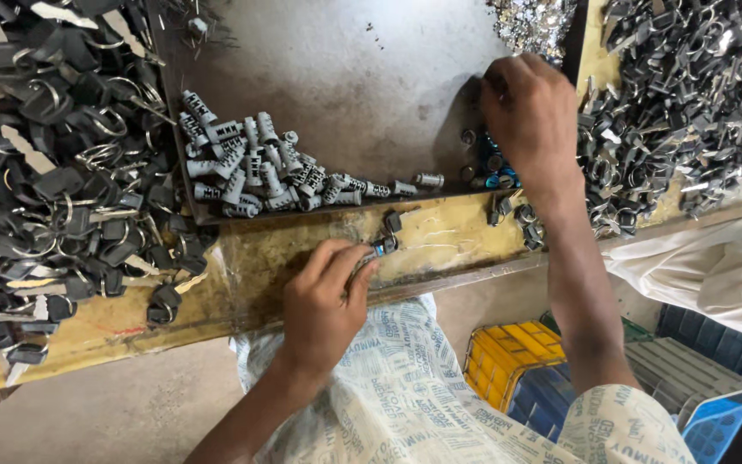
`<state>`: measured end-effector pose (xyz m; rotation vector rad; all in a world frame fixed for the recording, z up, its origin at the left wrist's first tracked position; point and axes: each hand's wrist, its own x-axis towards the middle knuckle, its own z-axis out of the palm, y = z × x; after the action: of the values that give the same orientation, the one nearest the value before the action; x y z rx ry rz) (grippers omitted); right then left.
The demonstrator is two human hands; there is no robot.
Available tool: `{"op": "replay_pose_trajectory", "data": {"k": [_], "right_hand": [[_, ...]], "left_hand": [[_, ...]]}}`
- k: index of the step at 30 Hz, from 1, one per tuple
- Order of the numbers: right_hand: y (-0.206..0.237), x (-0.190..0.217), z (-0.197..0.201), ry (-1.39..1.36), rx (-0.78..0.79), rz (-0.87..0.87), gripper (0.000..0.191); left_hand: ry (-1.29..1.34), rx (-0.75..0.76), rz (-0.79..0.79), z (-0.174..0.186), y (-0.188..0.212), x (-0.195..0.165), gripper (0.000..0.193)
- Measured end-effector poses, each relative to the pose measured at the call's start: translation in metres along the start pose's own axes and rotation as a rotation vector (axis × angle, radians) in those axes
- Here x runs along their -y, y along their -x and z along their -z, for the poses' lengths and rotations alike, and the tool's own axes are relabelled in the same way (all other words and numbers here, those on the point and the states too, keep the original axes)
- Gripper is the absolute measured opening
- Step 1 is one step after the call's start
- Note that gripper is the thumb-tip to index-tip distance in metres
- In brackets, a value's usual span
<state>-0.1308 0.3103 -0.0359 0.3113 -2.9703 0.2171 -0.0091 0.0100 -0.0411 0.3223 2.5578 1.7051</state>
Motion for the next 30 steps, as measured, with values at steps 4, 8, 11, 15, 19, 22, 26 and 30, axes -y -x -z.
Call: {"op": "replay_pose_trajectory", "data": {"k": [4, 8, 11, 15, 19, 22, 26, 30], "right_hand": [[0.02, 0.05, 0.027, -0.189, -0.019, -0.057, 0.016], [0.065, 0.122, 0.058, -0.765, 0.282, -0.079, 0.017], [0.078, 0.149, 0.055, -0.642, 0.211, 0.073, 0.021], [0.067, 0.147, 0.05, -0.714, 0.223, 0.203, 0.02], [0.027, 0.117, 0.042, -0.578, 0.213, 0.017, 0.005], [-0.023, 0.085, 0.01, -0.406, 0.053, 0.045, 0.018], [-0.05, 0.061, -0.021, -0.329, -0.071, 0.116, 0.019], [-0.055, 0.058, -0.028, -0.374, -0.048, 0.158, 0.014]], "left_hand": [[0.419, 0.081, 0.275, 0.003, -0.006, -0.002, 0.016], [0.827, 0.19, 0.43, 0.004, -0.004, 0.004, 0.017], [0.899, 0.145, 0.427, 0.004, 0.0, 0.009, 0.011], [0.463, -0.118, 0.166, 0.004, 0.007, 0.011, 0.015], [0.48, -0.209, 0.134, 0.008, 0.011, 0.011, 0.014], [0.509, -0.191, 0.209, 0.012, 0.011, 0.01, 0.013], [0.338, -0.254, -0.018, 0.016, 0.011, 0.005, 0.011], [0.274, -0.267, -0.059, 0.019, 0.015, -0.003, 0.009]]}}
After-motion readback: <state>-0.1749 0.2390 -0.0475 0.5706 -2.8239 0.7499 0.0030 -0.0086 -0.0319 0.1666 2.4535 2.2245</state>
